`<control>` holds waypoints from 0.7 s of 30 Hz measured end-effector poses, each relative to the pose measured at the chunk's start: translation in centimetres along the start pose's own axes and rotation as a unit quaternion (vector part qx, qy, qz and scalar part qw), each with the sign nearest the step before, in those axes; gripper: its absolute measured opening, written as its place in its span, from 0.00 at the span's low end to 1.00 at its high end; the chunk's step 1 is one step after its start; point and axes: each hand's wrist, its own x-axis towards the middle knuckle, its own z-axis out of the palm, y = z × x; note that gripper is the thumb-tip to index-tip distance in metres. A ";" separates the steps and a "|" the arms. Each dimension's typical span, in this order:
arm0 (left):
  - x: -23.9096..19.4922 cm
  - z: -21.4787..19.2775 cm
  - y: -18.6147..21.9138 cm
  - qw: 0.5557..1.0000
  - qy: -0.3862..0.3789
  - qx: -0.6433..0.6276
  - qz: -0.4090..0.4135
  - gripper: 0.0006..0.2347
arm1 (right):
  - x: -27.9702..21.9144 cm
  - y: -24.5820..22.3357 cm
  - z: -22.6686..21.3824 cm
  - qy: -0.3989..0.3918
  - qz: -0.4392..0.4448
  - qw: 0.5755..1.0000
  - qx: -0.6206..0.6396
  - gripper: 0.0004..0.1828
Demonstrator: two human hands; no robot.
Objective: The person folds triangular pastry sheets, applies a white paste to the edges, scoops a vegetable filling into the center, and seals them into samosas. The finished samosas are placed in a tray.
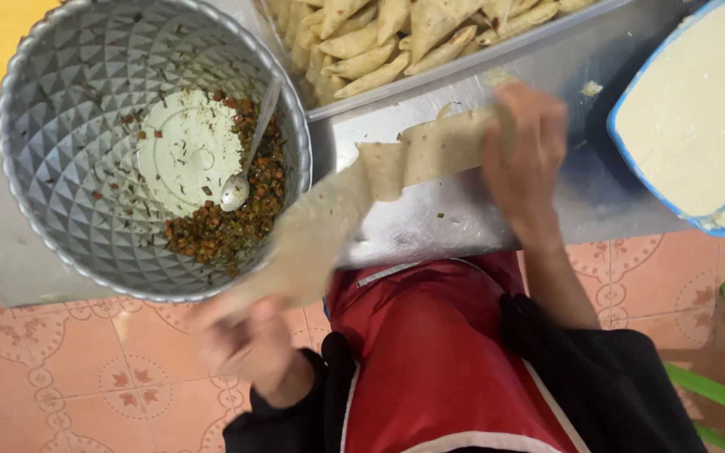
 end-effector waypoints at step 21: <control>6.7 5.3 -0.8 0.918 -0.244 -0.286 -0.126 0.12 | 5.1 -11.7 -2.5 -0.116 0.134 0.777 0.604 0.32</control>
